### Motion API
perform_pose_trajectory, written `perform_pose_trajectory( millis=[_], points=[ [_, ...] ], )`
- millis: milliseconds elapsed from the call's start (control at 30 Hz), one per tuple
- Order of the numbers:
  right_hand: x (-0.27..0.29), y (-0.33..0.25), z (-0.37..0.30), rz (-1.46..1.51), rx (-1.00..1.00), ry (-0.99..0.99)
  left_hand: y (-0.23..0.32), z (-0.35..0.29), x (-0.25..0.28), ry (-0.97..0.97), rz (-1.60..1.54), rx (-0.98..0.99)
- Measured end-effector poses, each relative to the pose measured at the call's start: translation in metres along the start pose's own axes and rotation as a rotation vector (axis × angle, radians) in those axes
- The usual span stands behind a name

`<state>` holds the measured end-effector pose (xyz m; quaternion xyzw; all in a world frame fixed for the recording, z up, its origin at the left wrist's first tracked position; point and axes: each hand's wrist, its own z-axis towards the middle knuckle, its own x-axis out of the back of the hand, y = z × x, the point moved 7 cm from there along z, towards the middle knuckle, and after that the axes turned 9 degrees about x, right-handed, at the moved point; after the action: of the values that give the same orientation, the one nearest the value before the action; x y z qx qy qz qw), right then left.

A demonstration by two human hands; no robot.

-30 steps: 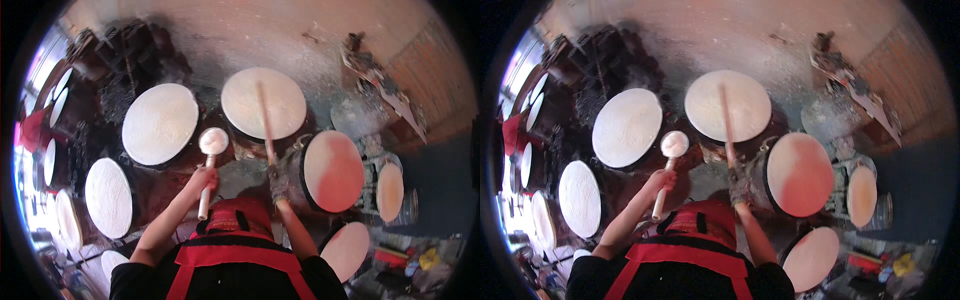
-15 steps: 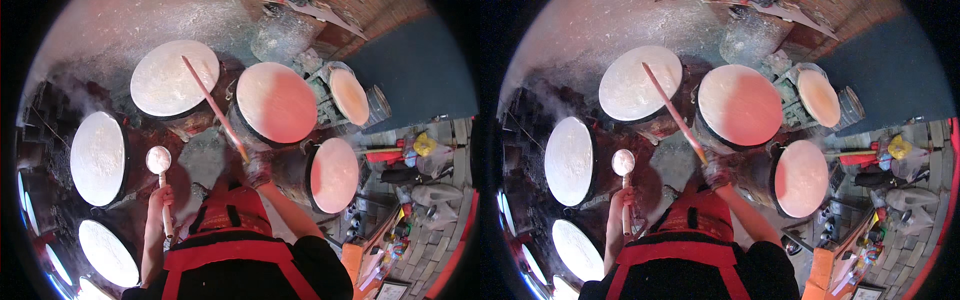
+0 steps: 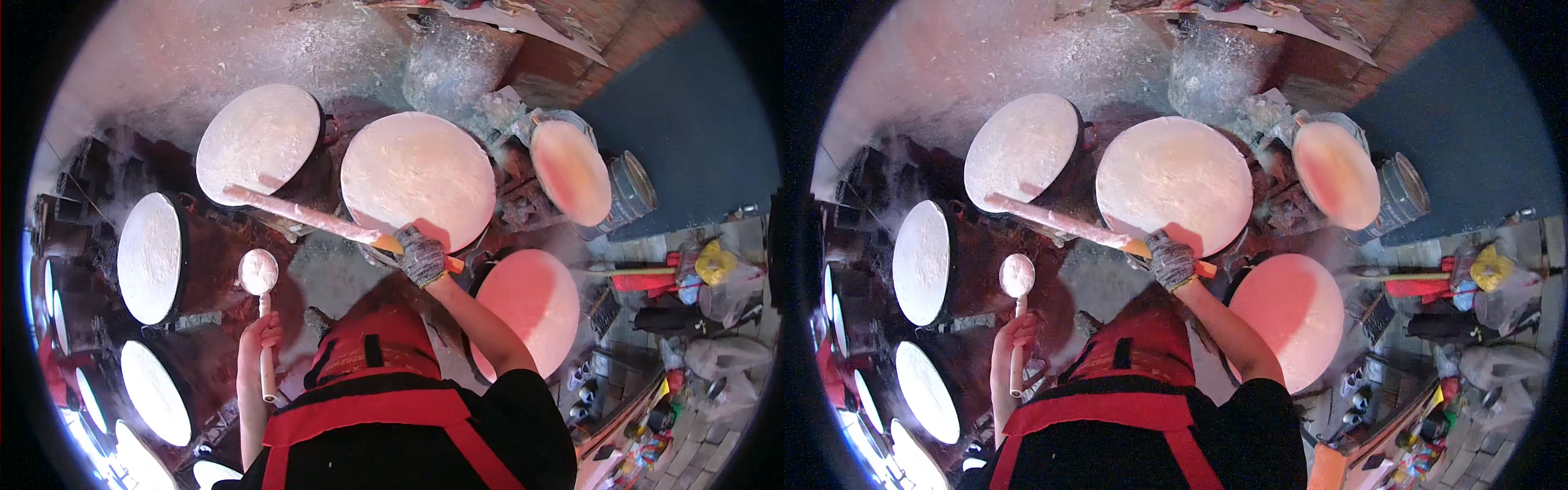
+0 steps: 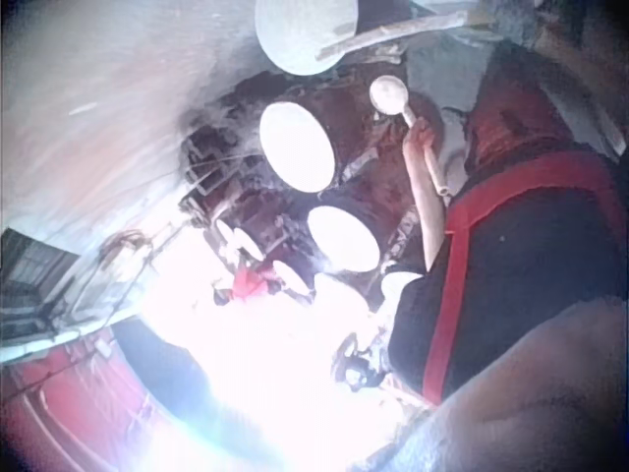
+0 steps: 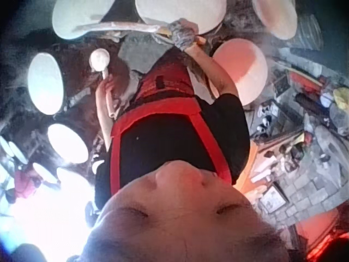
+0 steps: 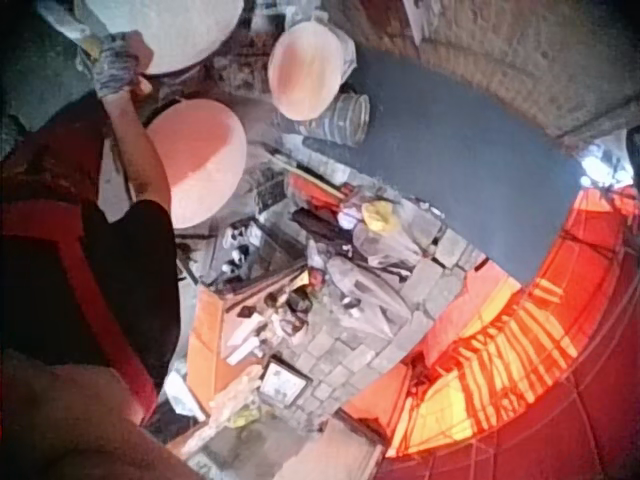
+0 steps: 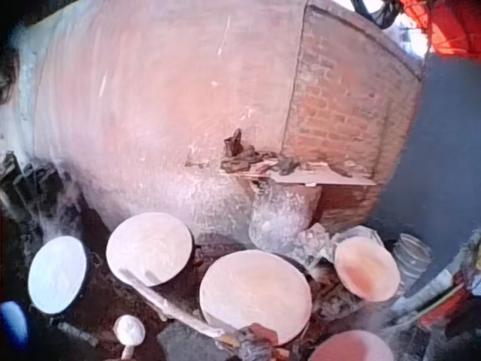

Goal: Cooking pancakes on several circular hot plates using a ladle to pour batter and a wooden stick to spread it thinly.

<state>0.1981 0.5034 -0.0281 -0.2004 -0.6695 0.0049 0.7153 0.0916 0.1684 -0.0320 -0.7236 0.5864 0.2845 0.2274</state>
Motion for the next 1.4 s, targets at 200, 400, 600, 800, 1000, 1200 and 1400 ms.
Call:
perform_pose_trajectory(
  millis=[200,400,600,800,1000,1200,1400],
  points=[
    [-0.016,0.005,0.032,0.073,0.014,-0.004,-0.029,-0.007,-0.028,0.052,-0.085,-0.070],
    [-0.010,-0.036,0.107,0.090,-0.120,-0.104,-0.021,0.003,-0.053,0.004,-0.039,-0.094],
    [-0.023,-0.021,0.118,0.031,-0.150,0.137,0.021,0.014,-0.068,0.038,0.085,-0.139],
    [-0.016,-0.032,0.125,0.059,-0.326,0.034,0.059,0.024,-0.078,0.021,0.195,-0.148],
    [0.019,-0.016,0.126,-0.159,-0.265,0.080,0.085,0.035,-0.090,0.031,0.312,-0.130],
    [0.170,0.046,0.122,-0.207,-0.463,0.210,0.097,0.046,-0.086,0.064,0.448,-0.118],
    [0.374,0.161,0.037,-0.253,-0.696,0.546,0.079,0.065,-0.103,0.022,0.523,-0.046]
  ],
)
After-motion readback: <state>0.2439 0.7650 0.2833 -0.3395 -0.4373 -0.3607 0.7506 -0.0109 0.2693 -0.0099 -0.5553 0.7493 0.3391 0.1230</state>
